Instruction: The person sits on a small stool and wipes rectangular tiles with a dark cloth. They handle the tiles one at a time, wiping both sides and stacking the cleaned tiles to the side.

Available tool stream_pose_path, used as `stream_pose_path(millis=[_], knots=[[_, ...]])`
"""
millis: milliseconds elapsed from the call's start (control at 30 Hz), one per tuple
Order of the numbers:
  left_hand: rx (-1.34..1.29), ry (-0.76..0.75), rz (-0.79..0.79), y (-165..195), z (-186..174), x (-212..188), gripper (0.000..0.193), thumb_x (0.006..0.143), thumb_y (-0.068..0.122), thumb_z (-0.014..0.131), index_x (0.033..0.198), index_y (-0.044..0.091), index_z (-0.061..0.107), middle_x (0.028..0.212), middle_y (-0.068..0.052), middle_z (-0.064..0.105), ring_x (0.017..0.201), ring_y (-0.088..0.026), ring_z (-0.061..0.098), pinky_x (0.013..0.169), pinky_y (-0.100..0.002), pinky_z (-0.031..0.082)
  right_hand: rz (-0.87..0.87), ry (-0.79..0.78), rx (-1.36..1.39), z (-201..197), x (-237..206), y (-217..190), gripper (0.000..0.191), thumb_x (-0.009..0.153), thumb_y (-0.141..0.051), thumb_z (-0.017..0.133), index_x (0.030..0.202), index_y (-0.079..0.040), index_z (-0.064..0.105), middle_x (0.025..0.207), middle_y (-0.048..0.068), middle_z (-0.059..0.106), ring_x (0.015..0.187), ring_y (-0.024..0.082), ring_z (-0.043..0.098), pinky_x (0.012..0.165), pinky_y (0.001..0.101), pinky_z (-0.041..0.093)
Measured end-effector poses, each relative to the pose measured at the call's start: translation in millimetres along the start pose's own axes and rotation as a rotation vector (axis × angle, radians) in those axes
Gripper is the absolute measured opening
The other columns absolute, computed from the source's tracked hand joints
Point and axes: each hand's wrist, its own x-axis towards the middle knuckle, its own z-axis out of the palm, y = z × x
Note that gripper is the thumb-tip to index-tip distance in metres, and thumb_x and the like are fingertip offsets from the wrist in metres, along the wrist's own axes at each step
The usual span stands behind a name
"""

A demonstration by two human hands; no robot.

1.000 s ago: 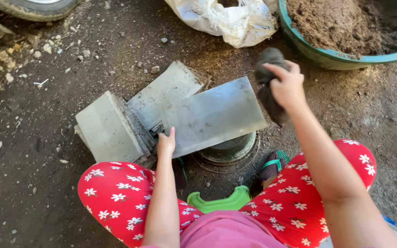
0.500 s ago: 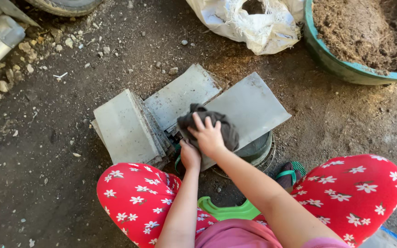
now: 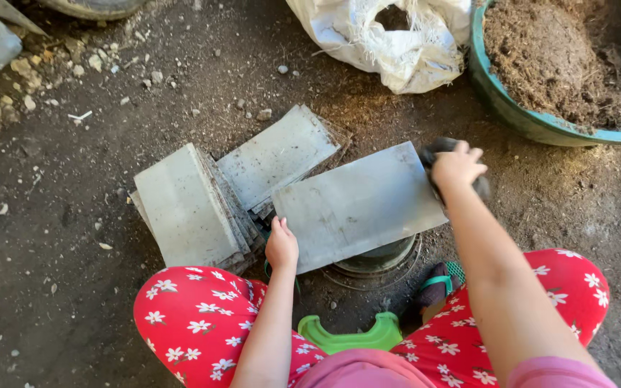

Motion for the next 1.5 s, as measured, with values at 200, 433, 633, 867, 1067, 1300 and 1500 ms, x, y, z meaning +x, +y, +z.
stream_pose_path(millis=[200, 433, 633, 867, 1067, 1300, 1500], knots=[[-0.149, 0.028, -0.041, -12.0, -1.5, -0.3, 0.04, 0.107, 0.042, 0.043, 0.121, 0.012, 0.066, 0.1, -0.021, 0.074, 0.089, -0.047, 0.068, 0.073, -0.055, 0.053, -0.183, 0.419, 0.268, -46.9, -33.1, 16.7, 0.043, 0.09, -0.014, 0.061, 0.121, -0.039, 0.078, 0.158, 0.012, 0.039, 0.125, 0.046, 0.038, 0.097, 0.0616, 0.04], [-0.148, -0.082, -0.148, -6.0, 4.1, -7.1, 0.038, 0.109, 0.038, 0.044, 0.117, 0.003, 0.056, 0.1, -0.029, 0.071, 0.092, -0.051, 0.065, 0.077, -0.058, 0.05, -0.708, 0.181, 0.21, 18.5, -226.1, -143.7, 0.039, 0.084, -0.018, 0.066, 0.115, -0.039, 0.077, 0.156, 0.014, 0.034, 0.135, 0.047, 0.036, 0.102, 0.0715, 0.032], [-0.148, -0.05, -0.107, -8.3, 2.9, -23.5, 0.034, 0.108, 0.032, 0.044, 0.122, 0.002, 0.052, 0.092, -0.032, 0.07, 0.087, -0.052, 0.066, 0.072, -0.059, 0.049, -0.752, 0.274, 0.278, 79.5, -226.6, -118.1, 0.051, 0.075, -0.021, 0.07, 0.123, -0.037, 0.075, 0.161, 0.006, 0.039, 0.129, 0.038, 0.044, 0.097, 0.0606, 0.039], [-0.184, -0.047, -0.127, -11.1, 14.9, -12.4, 0.04, 0.108, 0.034, 0.043, 0.132, 0.003, 0.051, 0.1, -0.03, 0.071, 0.091, -0.049, 0.067, 0.073, -0.056, 0.052, -0.209, 0.422, 0.251, 62.1, -107.8, 12.9, 0.051, 0.078, -0.01, 0.068, 0.118, -0.041, 0.079, 0.16, 0.009, 0.041, 0.136, 0.043, 0.038, 0.108, 0.061, 0.032], [-0.139, -0.088, -0.117, -9.0, 9.8, -16.5, 0.046, 0.107, 0.037, 0.042, 0.139, 0.007, 0.052, 0.101, -0.029, 0.072, 0.091, -0.049, 0.067, 0.075, -0.055, 0.052, -0.132, 0.529, 0.287, 4.1, -42.4, 53.8, 0.043, 0.086, -0.01, 0.067, 0.117, -0.034, 0.081, 0.161, 0.014, 0.041, 0.13, 0.047, 0.038, 0.101, 0.0628, 0.036], [-0.069, -0.133, -0.077, -6.8, 11.4, -25.3, 0.039, 0.107, 0.036, 0.042, 0.132, 0.009, 0.057, 0.095, -0.027, 0.073, 0.088, -0.049, 0.068, 0.076, -0.057, 0.052, -0.646, 0.38, 0.277, 3.3, -165.6, -120.1, 0.034, 0.084, -0.01, 0.069, 0.11, -0.029, 0.08, 0.15, 0.015, 0.048, 0.12, 0.041, 0.049, 0.095, 0.0573, 0.043], [-0.215, 0.001, 0.016, -23.6, 22.8, -24.8, 0.029, 0.105, 0.029, 0.044, 0.116, 0.004, 0.055, 0.094, -0.027, 0.072, 0.084, -0.05, 0.067, 0.071, -0.059, 0.051, -0.764, 0.347, 0.129, 67.2, -198.2, -172.6, 0.043, 0.087, -0.02, 0.062, 0.125, -0.037, 0.074, 0.154, 0.01, 0.039, 0.123, 0.041, 0.046, 0.094, 0.0666, 0.04]])
